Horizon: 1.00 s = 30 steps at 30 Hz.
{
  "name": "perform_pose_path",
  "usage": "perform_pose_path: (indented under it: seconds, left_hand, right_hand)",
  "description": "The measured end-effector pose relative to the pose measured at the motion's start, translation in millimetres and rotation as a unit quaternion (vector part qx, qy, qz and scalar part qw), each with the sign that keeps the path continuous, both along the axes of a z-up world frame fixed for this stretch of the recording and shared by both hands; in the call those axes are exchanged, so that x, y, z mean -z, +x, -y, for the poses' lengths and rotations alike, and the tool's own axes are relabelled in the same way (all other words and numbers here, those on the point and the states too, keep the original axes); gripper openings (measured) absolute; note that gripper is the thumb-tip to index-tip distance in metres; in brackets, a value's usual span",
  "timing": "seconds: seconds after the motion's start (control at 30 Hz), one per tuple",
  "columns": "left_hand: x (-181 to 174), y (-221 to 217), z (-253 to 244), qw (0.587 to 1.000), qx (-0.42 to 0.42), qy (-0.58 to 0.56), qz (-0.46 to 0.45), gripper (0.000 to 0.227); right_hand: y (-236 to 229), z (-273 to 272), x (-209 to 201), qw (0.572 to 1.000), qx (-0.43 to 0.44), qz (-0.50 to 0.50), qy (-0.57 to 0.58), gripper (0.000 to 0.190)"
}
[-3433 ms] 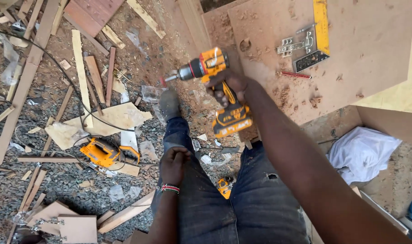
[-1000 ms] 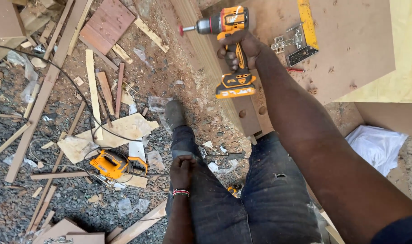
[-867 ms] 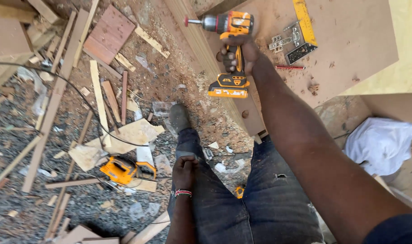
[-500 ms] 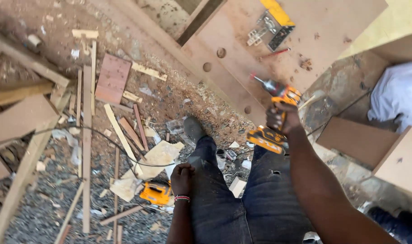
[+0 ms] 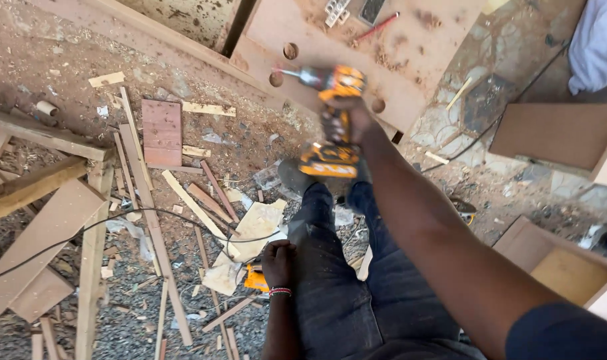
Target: Using a power drill with a Forstner bit to bore circular recesses for hinges in a wooden panel.
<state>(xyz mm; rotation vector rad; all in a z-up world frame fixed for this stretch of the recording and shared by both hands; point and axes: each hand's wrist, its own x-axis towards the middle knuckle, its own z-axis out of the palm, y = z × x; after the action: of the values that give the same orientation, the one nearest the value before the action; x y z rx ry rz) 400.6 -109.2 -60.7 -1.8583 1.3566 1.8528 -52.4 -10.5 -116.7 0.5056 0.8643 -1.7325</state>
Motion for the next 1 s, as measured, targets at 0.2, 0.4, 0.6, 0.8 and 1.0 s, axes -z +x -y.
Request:
perform_pose_path:
  seconds: [0.2,0.4,0.6,0.8,1.0]
  left_hand:
    - [-11.2,21.6,0.1,0.999,0.013,-0.017,0.043,0.02]
    - [-16.1,17.4,-1.2,0.992,0.05,-0.038,0.11,0.028]
    - [-25.5,-7.7,0.4,0.988,0.111,-0.026,0.1,0.02]
    - [-79.4,-84.1,52.8,0.979,0.171,-0.108,0.005,0.024]
    - [-92.9,-181.1,114.2,0.969,0.113,-0.175,-0.131,0.018]
  right_hand:
    - [-42.3,118.4,-11.1,0.989,-0.127,-0.002,-0.072,0.037]
    - [-35.2,88.0,-17.4,0.981,-0.15,-0.003,-0.126,0.025]
    - [10.9,-77.1,0.7,0.996,-0.077,0.009,-0.04,0.033]
    - [58.9,-199.6,12.2,0.998,-0.004,0.048,0.031,0.029]
    - [71.4,-123.1,11.4,0.997,0.004,0.074,-0.011,0.024]
